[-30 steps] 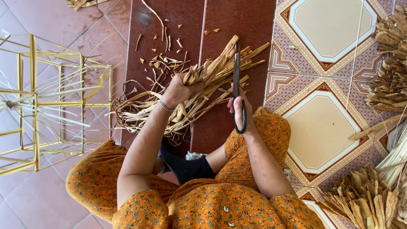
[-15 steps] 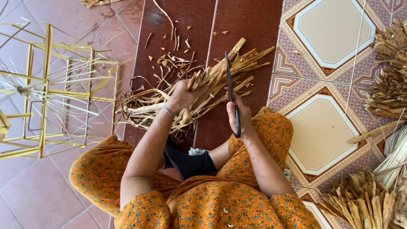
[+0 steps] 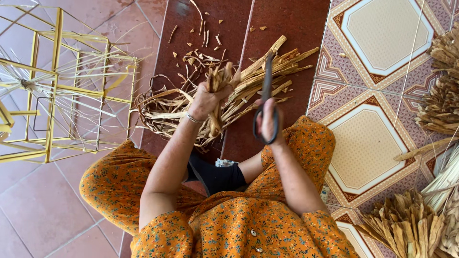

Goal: The person sits on a tiled floor and uses shears to trim bundles of dried plant strips. They repeatedly gather, align, and cut the strips, then set the trimmed bundles aside.

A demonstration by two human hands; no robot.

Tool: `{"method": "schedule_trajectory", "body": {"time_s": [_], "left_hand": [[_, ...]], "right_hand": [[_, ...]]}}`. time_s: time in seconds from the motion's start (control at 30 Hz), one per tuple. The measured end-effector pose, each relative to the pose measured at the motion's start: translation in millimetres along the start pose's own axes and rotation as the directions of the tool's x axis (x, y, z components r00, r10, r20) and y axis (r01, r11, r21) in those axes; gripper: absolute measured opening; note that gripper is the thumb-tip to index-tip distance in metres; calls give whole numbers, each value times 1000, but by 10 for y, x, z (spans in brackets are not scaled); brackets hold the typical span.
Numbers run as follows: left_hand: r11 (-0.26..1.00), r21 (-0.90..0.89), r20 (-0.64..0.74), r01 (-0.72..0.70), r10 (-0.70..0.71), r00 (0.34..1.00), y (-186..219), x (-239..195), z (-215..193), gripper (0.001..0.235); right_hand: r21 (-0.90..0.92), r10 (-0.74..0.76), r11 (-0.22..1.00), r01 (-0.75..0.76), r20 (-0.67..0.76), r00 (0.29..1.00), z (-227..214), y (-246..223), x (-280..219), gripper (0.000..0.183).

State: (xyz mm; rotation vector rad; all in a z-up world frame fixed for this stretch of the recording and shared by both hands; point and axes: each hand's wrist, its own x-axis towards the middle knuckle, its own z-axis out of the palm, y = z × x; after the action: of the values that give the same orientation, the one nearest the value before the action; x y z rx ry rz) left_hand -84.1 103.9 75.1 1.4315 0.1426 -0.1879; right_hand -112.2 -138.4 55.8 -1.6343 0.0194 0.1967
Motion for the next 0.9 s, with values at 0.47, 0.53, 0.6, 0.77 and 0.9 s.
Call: {"method": "schedule_trajectory", "body": {"time_s": [0.47,0.53,0.6,0.77,0.9], "left_hand": [[296,955,-47,4,137,989,-485,783,515,15],[262,959,21,-109,319,947,-619,866,737,13],[217,965,54,-149,393,918,-680,949,896,15],[214,973,15,-86,316,949,-650,1022,971,16],[622,783,-134,21,136,982,-597,948,704,24]], "right_hand": [[456,204,889,-50,-296,933,-566,182,233,88],[454,200,890,-41,-310,929,-555,194,208,86],[423,174,906,-17,-336,926,-547,194,204,84],[319,105,948,11,-344,933,-515,217,174,82],[229,112,972,-51,-260,959,-498,255,139,78]]}}
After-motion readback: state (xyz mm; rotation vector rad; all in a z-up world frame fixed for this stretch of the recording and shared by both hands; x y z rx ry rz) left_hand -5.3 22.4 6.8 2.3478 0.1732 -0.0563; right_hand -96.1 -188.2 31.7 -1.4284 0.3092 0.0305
